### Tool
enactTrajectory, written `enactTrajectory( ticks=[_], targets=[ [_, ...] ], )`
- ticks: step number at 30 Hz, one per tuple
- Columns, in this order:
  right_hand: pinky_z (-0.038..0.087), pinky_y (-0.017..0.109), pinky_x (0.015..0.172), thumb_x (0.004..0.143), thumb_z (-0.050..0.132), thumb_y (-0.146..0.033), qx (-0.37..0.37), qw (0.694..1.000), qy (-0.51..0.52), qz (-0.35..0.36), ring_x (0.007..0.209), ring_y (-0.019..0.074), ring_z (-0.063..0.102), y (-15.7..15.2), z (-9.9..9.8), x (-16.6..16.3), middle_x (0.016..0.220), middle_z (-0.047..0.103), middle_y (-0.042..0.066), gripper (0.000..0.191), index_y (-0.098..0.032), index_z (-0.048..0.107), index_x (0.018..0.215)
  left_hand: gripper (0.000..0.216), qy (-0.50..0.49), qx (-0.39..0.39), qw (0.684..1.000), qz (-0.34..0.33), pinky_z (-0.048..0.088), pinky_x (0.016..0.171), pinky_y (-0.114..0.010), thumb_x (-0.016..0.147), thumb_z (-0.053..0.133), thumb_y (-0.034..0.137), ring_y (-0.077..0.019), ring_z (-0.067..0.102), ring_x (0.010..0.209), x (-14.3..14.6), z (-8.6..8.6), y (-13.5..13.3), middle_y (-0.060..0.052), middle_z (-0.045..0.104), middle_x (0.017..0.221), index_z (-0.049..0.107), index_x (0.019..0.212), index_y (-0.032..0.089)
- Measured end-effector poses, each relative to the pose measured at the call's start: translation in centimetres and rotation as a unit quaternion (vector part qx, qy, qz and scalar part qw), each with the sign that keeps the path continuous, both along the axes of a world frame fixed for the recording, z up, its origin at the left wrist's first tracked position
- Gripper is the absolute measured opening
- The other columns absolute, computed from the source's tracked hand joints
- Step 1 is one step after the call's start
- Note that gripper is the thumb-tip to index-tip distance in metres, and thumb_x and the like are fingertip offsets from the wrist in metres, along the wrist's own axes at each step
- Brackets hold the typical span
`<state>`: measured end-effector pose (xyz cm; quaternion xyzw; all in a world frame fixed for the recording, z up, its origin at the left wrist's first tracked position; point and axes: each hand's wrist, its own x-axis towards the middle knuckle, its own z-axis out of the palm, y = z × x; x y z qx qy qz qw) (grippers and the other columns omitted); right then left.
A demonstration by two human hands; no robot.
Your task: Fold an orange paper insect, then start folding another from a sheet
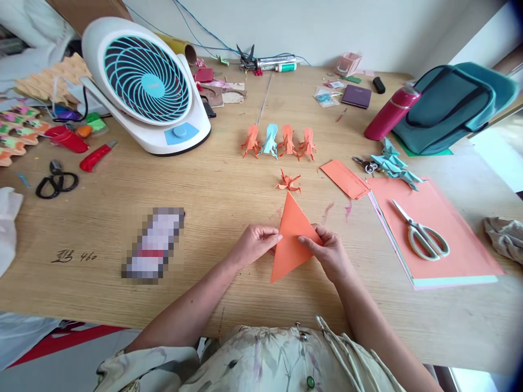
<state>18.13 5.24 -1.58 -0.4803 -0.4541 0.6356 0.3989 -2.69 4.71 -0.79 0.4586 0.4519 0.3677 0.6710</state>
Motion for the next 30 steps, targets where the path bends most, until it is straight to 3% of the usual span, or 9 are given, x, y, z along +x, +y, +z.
enactTrajectory(
  ticks=[6,12,19,25,30],
  targets=[
    [0.053,0.035,0.075,0.072,0.084,-0.044,-0.012,0.999,0.031,-0.022,0.077,0.0221,0.065,-0.3,-0.4,-0.7,0.083,0.075,0.003,0.025,-0.022,0.077,0.083,0.021,-0.012,-0.027,0.999,0.017,0.057,0.067,-0.031,0.079,0.065,0.033,-0.0195,0.069,0.070,0.5,0.1,-0.2,-0.003,0.074,0.074,0.076,0.075,0.016],
    [0.051,0.034,0.079,0.077,0.081,-0.042,0.070,0.997,-0.018,-0.031,0.085,0.0222,0.062,-0.5,-0.7,-1.0,0.089,0.072,0.003,0.018,-0.025,0.079,0.080,0.021,-0.021,-0.042,0.998,0.051,0.055,0.065,-0.028,0.077,0.066,0.031,-0.0176,0.068,0.069,0.6,-0.3,-0.3,-0.004,0.076,0.075,0.079,0.079,0.015],
    [0.050,0.037,0.080,0.088,0.071,-0.037,0.194,0.979,-0.059,-0.008,0.090,0.0237,0.063,-0.9,-0.3,-1.3,0.092,0.071,0.005,0.013,-0.031,0.081,0.094,0.024,-0.034,-0.057,0.994,0.087,0.055,0.067,-0.029,0.074,0.071,0.034,-0.0191,0.069,0.073,0.6,-0.1,-0.2,-0.007,0.078,0.082,0.081,0.086,0.015],
    [0.051,0.042,0.088,0.090,0.068,-0.041,0.216,0.975,-0.049,0.031,0.100,0.0260,0.065,-0.7,-0.1,-1.0,0.101,0.072,0.008,0.019,-0.032,0.082,0.099,0.029,-0.035,-0.068,0.993,0.087,0.054,0.067,-0.028,0.068,0.078,0.037,-0.0210,0.070,0.077,0.2,0.5,-0.1,-0.008,0.079,0.085,0.081,0.088,0.016],
    [0.050,0.042,0.093,0.090,0.068,-0.039,0.218,0.974,-0.046,0.031,0.101,0.0254,0.065,-0.6,0.1,-1.0,0.102,0.074,0.008,0.016,-0.033,0.082,0.096,0.026,-0.019,-0.021,0.996,0.089,0.052,0.072,-0.028,0.072,0.076,0.038,-0.0225,0.070,0.081,0.2,0.5,-0.1,-0.007,0.079,0.084,0.081,0.085,0.016]
  ],
)
